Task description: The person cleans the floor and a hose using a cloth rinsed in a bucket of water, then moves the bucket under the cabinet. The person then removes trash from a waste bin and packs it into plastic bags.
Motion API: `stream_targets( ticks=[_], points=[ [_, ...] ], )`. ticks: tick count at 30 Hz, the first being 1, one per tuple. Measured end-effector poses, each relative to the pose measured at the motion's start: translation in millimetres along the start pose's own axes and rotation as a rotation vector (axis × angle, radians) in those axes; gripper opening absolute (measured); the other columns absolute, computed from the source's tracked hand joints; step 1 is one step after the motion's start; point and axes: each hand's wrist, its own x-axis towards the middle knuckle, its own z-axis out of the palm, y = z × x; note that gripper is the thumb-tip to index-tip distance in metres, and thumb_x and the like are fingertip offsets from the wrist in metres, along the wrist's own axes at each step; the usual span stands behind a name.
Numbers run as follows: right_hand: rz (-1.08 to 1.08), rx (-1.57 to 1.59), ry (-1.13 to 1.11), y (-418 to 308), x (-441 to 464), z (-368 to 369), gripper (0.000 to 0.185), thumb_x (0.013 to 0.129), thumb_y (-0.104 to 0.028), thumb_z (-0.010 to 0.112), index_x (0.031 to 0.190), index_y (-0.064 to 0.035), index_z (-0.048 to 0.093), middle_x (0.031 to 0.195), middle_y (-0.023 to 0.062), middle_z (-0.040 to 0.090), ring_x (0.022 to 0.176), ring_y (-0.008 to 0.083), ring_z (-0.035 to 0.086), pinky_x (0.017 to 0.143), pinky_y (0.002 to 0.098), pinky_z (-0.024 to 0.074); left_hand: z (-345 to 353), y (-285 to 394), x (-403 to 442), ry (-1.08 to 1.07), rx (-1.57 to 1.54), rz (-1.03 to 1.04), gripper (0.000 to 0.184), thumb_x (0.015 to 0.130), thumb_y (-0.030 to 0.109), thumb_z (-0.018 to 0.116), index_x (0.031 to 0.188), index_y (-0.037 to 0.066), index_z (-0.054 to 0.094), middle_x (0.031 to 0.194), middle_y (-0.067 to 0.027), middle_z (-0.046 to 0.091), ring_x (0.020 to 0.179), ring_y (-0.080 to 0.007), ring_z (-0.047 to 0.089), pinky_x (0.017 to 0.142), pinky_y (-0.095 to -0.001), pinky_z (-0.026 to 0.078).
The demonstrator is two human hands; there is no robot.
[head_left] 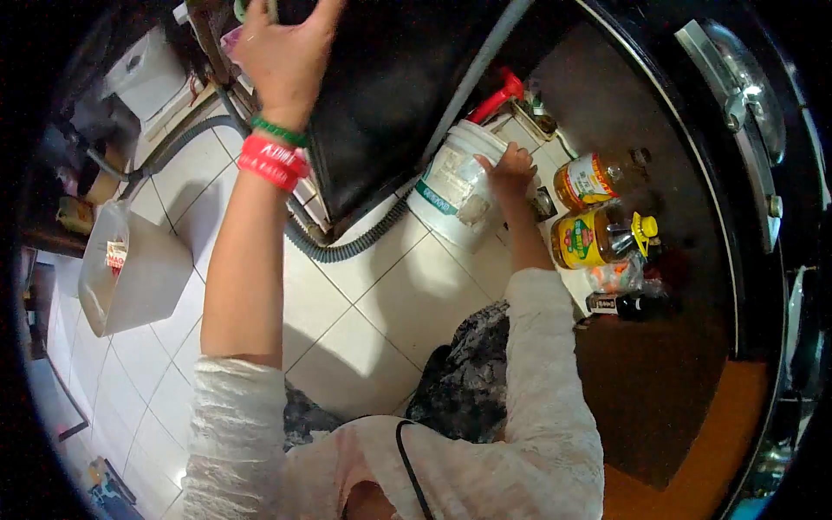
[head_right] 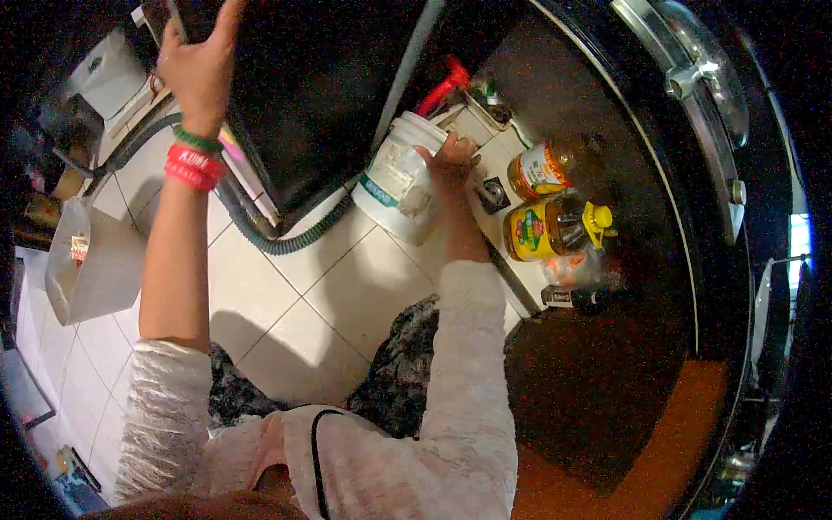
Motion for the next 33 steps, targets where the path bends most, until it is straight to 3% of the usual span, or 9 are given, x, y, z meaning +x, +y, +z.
stream_targets(
  ticks=[3, 6, 10, 12, 15, 19, 22, 27, 33],
  points=[
    [-0.002, 0.035, 0.038, -1.6, 2.1, -10.7, 0.061, 0.069, -0.058, 0.061, 0.094, -0.0030, 0.050, 0.093, 0.0185, 0.052, 0.091, 0.0333, 0.051, 0.073, 0.0457, 0.0416, 3.1, -54.7, 3.4, -0.011, -0.034, 0.090, 0.035, 0.078, 0.026, 0.069, 0.093, -0.005, 0.063, 0.086, -0.0076, 0.066, 0.073, -0.0115, 0.060, 0.067, -0.0244, 0.047],
    [0.000, 0.211, 0.160, 4.5, 0.5, 3.9, 0.059, 0.068, -0.054, 0.066, 0.093, -0.0025, 0.051, 0.091, 0.0182, 0.052, 0.089, 0.0328, 0.051, 0.075, 0.0437, 0.0411, 8.3, -41.6, -0.2, 0.030, 0.039, 0.091, 0.028, 0.076, 0.025, 0.071, 0.088, 0.000, 0.065, 0.082, -0.0049, 0.067, 0.071, -0.0104, 0.060, 0.065, -0.0239, 0.046],
    [-0.043, 0.169, 0.063, 18.4, 13.8, -4.2, 0.065, 0.062, -0.057, 0.068, 0.091, -0.0009, 0.055, 0.091, 0.0146, 0.054, 0.088, 0.0295, 0.052, 0.072, 0.0431, 0.0446, 13.2, -41.3, -4.3, 0.036, 0.028, 0.066, 0.034, 0.080, 0.022, 0.067, 0.097, -0.007, 0.061, 0.091, -0.0088, 0.065, 0.080, -0.0124, 0.059, 0.071, -0.0249, 0.045],
    [-0.075, 0.212, 0.212, 23.2, 22.4, 0.0, 0.059, 0.060, -0.056, 0.070, 0.081, -0.0026, 0.056, 0.086, 0.0149, 0.056, 0.083, 0.0304, 0.055, 0.073, 0.0415, 0.0436, 9.9, -43.6, -3.1, 0.079, 0.122, -0.027, 0.036, 0.081, 0.021, 0.066, 0.099, -0.009, 0.059, 0.096, -0.0115, 0.063, 0.083, -0.0133, 0.058, 0.076, -0.0240, 0.044],
    [-0.005, 0.360, 0.061, 29.0, 24.1, 5.6, 0.064, 0.055, -0.060, 0.071, 0.083, -0.0042, 0.059, 0.072, 0.0130, 0.062, 0.065, 0.0280, 0.062, 0.056, 0.0376, 0.0483, 1.0, -58.1, -1.8, 0.104, 0.026, -0.059, 0.039, 0.081, 0.024, 0.066, 0.100, -0.009, 0.058, 0.096, -0.0119, 0.063, 0.083, -0.0138, 0.057, 0.076, -0.0249, 0.044],
    [0.044, 0.402, -0.045, 32.4, 23.1, -0.8, 0.064, 0.054, -0.059, 0.072, 0.086, -0.0056, 0.060, 0.071, 0.0147, 0.064, 0.065, 0.0289, 0.063, 0.057, 0.0377, 0.0483, -20.3, -75.4, 5.5, -0.013, 0.264, 0.108, 0.045, 0.082, 0.029, 0.063, 0.108, -0.007, 0.054, 0.107, -0.0128, 0.060, 0.093, -0.0165, 0.057, 0.083, -0.0279, 0.044],
    [0.093, 0.459, -0.271, 41.8, 29.6, -17.7, 0.069, 0.057, -0.053, 0.074, 0.101, -0.0041, 0.058, 0.084, 0.0157, 0.064, 0.073, 0.0285, 0.063, 0.060, 0.0389, 0.0493, -26.0, -71.7, 4.2, 0.060, -0.115, -0.199, 0.049, 0.083, 0.028, 0.063, 0.115, -0.007, 0.050, 0.114, -0.0124, 0.057, 0.098, -0.0172, 0.055, 0.088, -0.0283, 0.041],
    [0.124, 0.655, -0.330, 53.8, 31.6, -17.7, 0.063, 0.052, -0.052, 0.076, 0.093, -0.0062, 0.060, 0.086, 0.0165, 0.064, 0.083, 0.0294, 0.062, 0.074, 0.0416, 0.0449, -35.8, -50.2, -13.6, 0.114, 0.187, -0.040, 0.052, 0.083, 0.030, 0.063, 0.117, -0.008, 0.049, 0.115, -0.0141, 0.055, 0.096, -0.0183, 0.054, 0.090, -0.0285, 0.041],
    [0.090, 0.594, -0.244, 55.8, 36.3, -21.2, 0.063, 0.050, -0.053, 0.077, 0.089, -0.0061, 0.061, 0.087, 0.0148, 0.065, 0.083, 0.0294, 0.062, 0.073, 0.0394, 0.0464, -42.2, -49.2, -14.9, 0.139, 0.034, -0.137, 0.052, 0.085, 0.029, 0.060, 0.115, -0.012, 0.049, 0.118, -0.0185, 0.053, 0.102, -0.0205, 0.055, 0.092, -0.0291, 0.040]
  ],
)
